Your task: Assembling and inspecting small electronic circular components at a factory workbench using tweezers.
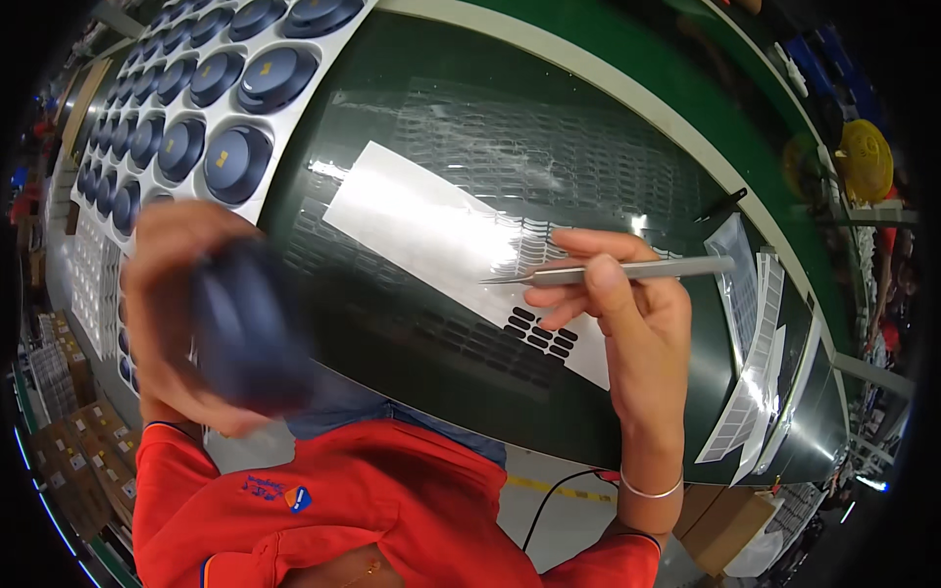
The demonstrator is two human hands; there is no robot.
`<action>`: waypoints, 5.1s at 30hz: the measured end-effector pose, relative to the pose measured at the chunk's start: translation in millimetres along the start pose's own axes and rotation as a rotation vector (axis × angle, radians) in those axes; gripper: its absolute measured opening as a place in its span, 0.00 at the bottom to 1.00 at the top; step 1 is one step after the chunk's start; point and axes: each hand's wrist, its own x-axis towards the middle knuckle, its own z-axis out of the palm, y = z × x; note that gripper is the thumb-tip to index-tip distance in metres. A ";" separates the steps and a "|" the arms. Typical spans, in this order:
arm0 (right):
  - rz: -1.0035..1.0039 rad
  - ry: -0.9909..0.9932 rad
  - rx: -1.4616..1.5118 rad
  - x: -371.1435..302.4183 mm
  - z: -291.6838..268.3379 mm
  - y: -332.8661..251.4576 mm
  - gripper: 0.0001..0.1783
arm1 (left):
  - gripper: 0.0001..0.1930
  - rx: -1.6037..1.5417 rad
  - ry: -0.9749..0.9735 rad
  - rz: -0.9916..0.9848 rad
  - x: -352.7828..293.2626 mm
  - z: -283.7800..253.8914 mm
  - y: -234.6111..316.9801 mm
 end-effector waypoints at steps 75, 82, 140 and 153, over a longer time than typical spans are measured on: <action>-0.284 0.318 -0.055 -34.7 48.9 -7.2 0.09 | 0.52 -0.008 0.402 0.004 21.4 139.8 -10.4; -0.271 0.332 -0.091 -31.0 54.9 -5.2 0.11 | 0.52 0.052 0.431 0.011 20.8 142.6 -14.7; -0.849 0.050 -0.571 -45.2 41.8 13.0 0.16 | 0.50 -0.129 0.442 -0.076 16.4 139.5 -17.2; -0.744 0.042 -0.516 -40.0 52.7 13.2 0.13 | 0.45 -0.064 0.452 -0.031 17.6 137.3 -17.2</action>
